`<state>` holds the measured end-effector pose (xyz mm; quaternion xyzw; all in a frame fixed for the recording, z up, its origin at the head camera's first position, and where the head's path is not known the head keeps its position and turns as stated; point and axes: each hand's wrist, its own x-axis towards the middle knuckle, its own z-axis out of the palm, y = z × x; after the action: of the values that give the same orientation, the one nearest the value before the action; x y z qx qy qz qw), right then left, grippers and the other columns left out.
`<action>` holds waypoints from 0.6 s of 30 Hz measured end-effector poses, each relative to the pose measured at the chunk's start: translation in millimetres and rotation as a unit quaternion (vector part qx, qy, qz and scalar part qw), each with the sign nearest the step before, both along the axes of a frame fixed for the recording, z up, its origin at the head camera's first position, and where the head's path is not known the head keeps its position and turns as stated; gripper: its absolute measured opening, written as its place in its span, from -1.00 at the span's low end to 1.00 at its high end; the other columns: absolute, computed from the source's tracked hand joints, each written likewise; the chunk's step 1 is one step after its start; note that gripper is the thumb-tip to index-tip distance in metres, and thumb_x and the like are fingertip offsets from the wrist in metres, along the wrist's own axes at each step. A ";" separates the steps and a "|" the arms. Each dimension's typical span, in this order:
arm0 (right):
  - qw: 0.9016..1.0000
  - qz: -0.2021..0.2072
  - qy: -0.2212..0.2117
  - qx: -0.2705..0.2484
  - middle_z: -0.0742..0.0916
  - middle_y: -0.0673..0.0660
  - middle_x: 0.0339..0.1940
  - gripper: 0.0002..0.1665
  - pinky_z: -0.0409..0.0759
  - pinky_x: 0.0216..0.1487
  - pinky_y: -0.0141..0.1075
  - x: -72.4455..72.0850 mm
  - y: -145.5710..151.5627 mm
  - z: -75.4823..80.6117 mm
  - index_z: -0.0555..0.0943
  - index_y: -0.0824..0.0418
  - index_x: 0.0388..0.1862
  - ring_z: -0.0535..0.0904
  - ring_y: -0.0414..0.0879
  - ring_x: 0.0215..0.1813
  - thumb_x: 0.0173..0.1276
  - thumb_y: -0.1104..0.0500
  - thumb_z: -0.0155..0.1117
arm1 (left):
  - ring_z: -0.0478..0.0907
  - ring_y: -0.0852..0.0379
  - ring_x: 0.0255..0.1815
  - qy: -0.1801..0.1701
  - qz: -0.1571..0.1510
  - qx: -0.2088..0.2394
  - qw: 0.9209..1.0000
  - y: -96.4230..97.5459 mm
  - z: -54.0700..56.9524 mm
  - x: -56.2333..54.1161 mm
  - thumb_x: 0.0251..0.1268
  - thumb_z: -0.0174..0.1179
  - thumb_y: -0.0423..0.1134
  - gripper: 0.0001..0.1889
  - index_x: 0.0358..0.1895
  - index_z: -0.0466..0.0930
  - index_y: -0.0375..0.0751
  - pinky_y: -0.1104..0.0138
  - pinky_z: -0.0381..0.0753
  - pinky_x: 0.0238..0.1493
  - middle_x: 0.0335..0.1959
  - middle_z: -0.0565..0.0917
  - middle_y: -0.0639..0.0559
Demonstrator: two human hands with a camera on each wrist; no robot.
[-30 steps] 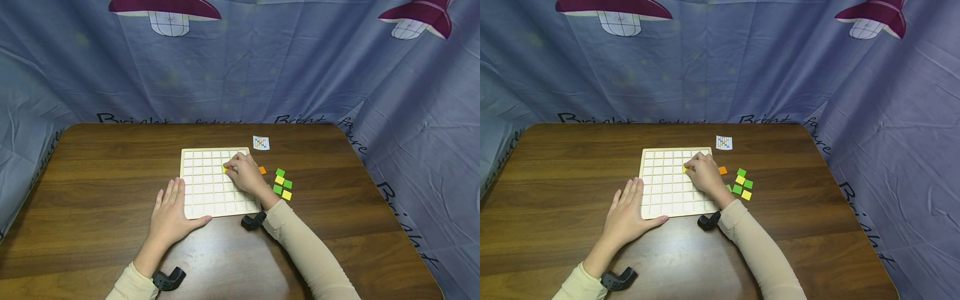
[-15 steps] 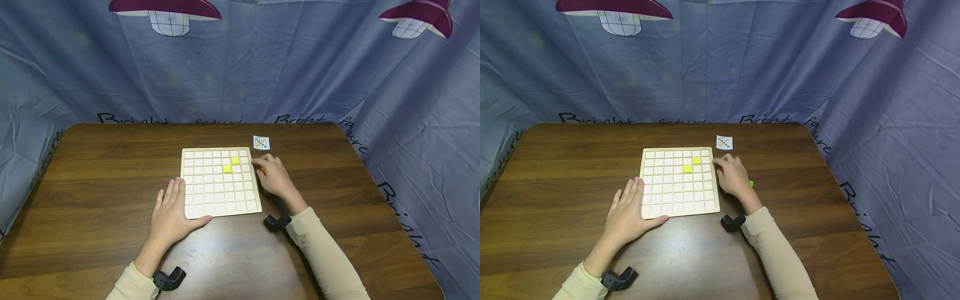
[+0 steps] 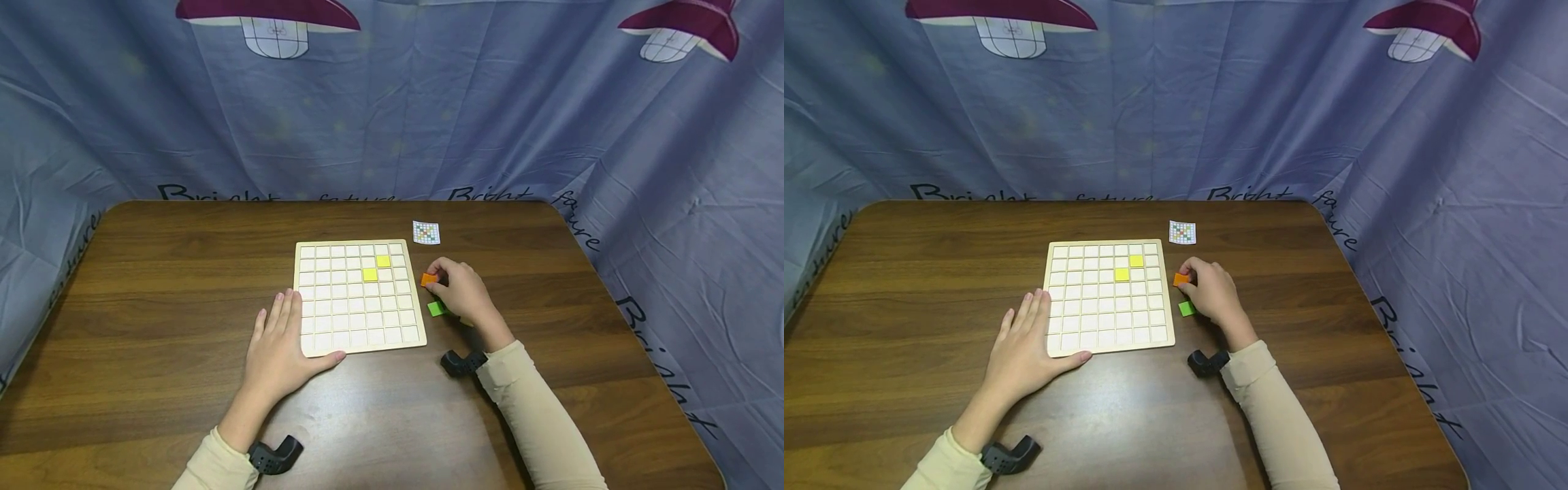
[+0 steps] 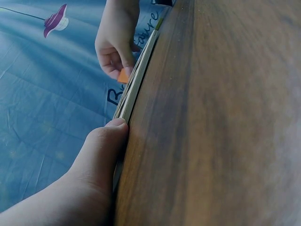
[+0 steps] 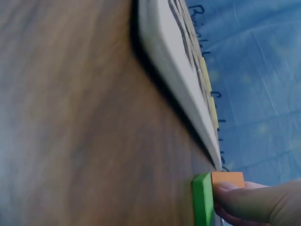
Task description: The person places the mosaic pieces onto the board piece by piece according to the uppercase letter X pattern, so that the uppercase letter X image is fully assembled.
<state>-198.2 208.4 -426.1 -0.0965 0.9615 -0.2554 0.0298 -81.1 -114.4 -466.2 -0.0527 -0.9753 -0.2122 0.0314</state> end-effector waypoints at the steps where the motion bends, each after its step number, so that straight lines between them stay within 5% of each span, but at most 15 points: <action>1: 1.000 -0.005 -0.002 -0.012 0.68 0.06 -0.28 -0.82 0.46 -0.18 -0.21 -0.3 -1.4 0.5 0.60 0.06 -0.11 0.52 -0.02 -0.21 0.35 0.13 0.38 | -0.12 -0.19 0.66 0.000 0.000 0.000 1.000 -0.1 -0.2 0.0 -0.22 0.14 0.70 0.46 0.58 -0.11 -0.36 -0.15 -0.14 0.58 0.62 -0.02 -0.25; 8: 0.996 0.003 0.003 -0.085 0.67 0.05 -0.29 -0.82 0.52 -0.28 -0.25 0.8 -22.0 4.2 0.60 0.09 -0.07 0.55 -0.06 -0.28 0.39 0.12 0.33 | -0.11 -0.18 0.66 -0.001 0.001 0.002 1.000 -0.1 0.2 0.2 -0.23 0.14 0.69 0.45 0.58 -0.11 -0.35 -0.13 -0.14 0.59 0.62 -0.03 -0.24; 18: 0.992 0.067 0.007 -0.110 0.69 -0.01 -0.34 -0.85 0.51 -0.28 -0.31 7.8 -76.2 2.4 0.64 0.08 -0.15 0.53 -0.14 -0.35 0.33 0.14 0.39 | -0.11 -0.18 0.66 -0.002 0.002 0.002 1.000 -0.2 -0.1 0.2 -0.21 0.15 0.68 0.44 0.58 -0.10 -0.35 -0.13 -0.14 0.59 0.62 -0.01 -0.25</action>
<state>-190.4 132.1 -423.7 -0.1654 0.9192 -0.3560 0.0294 -80.9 -114.6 -466.2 -0.0500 -0.9751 -0.2139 0.0303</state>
